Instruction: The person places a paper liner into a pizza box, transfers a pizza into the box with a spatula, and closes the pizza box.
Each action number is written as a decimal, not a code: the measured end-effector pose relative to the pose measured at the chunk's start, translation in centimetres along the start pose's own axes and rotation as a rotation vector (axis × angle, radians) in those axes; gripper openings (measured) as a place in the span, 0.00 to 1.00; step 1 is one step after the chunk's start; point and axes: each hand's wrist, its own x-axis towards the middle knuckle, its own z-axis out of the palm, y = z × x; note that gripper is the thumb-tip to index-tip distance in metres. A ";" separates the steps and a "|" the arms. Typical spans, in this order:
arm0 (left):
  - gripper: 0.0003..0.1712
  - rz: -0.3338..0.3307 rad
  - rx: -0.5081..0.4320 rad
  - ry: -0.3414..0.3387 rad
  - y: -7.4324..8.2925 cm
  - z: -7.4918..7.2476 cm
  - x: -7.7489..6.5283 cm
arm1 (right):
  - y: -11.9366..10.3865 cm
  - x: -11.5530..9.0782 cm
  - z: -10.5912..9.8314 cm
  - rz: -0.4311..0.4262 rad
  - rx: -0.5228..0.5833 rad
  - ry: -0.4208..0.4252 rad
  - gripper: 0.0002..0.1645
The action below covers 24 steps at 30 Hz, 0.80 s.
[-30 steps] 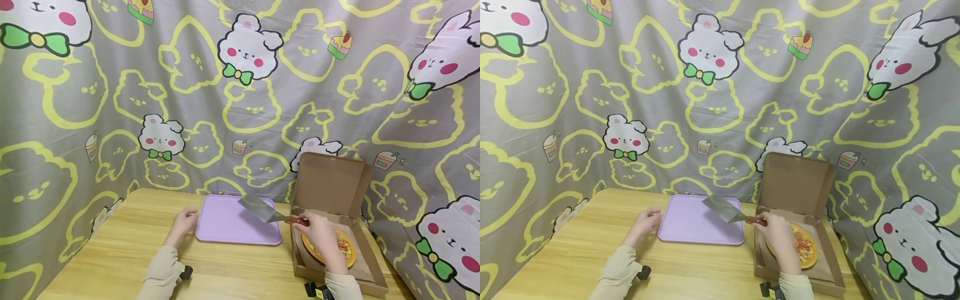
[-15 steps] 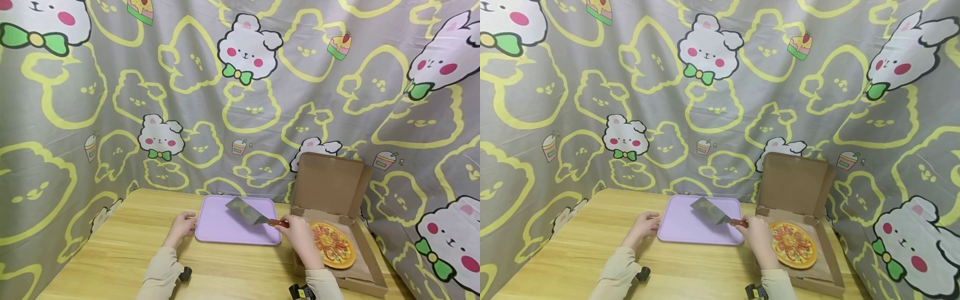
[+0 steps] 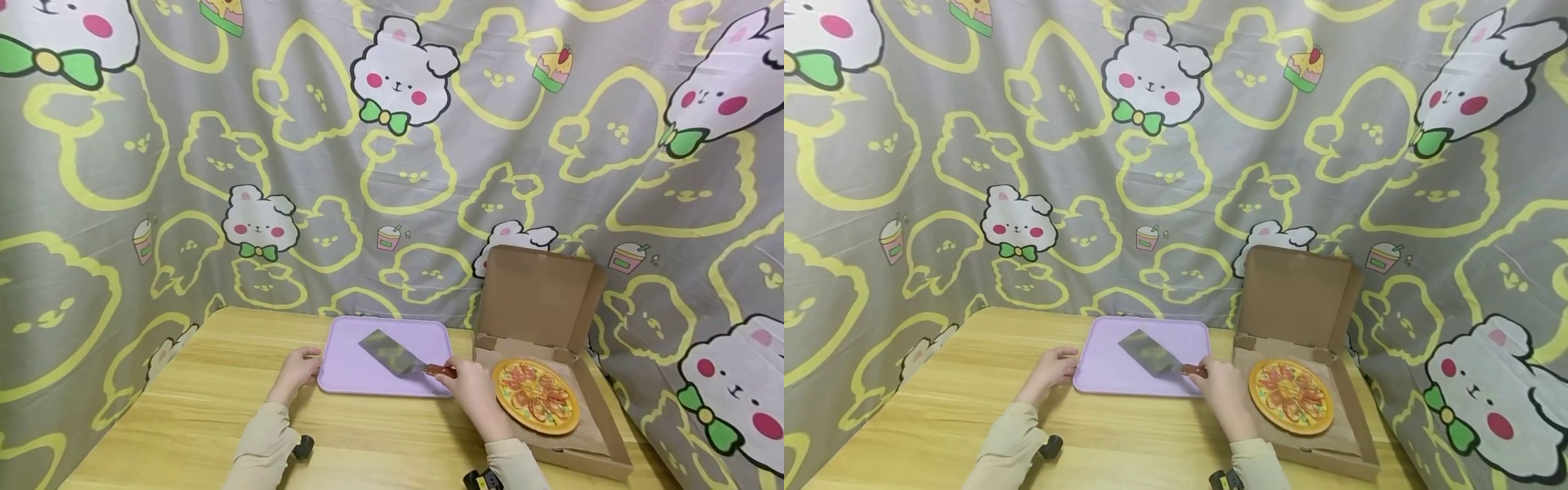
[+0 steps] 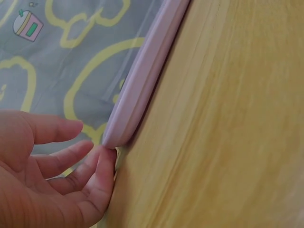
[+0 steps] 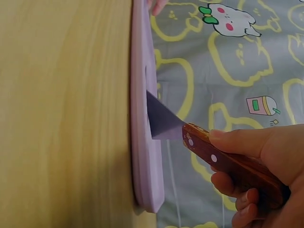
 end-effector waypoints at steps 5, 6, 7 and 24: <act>0.22 0.009 0.014 0.008 -0.1 0.1 0.1 | 0.0 -0.2 0.3 -0.004 0.024 -0.003 0.11; 0.22 0.010 0.015 0.009 -0.1 0.1 0.1 | -0.1 -0.3 0.3 -0.007 0.026 -0.006 0.11; 0.22 0.009 0.017 0.009 -0.1 0.1 0.1 | 0.0 -0.3 0.4 -0.005 0.030 -0.012 0.11; 0.22 -0.020 0.031 -0.019 0.1 0.0 0.2 | 0.5 -0.1 -1.1 0.124 0.095 -0.181 0.14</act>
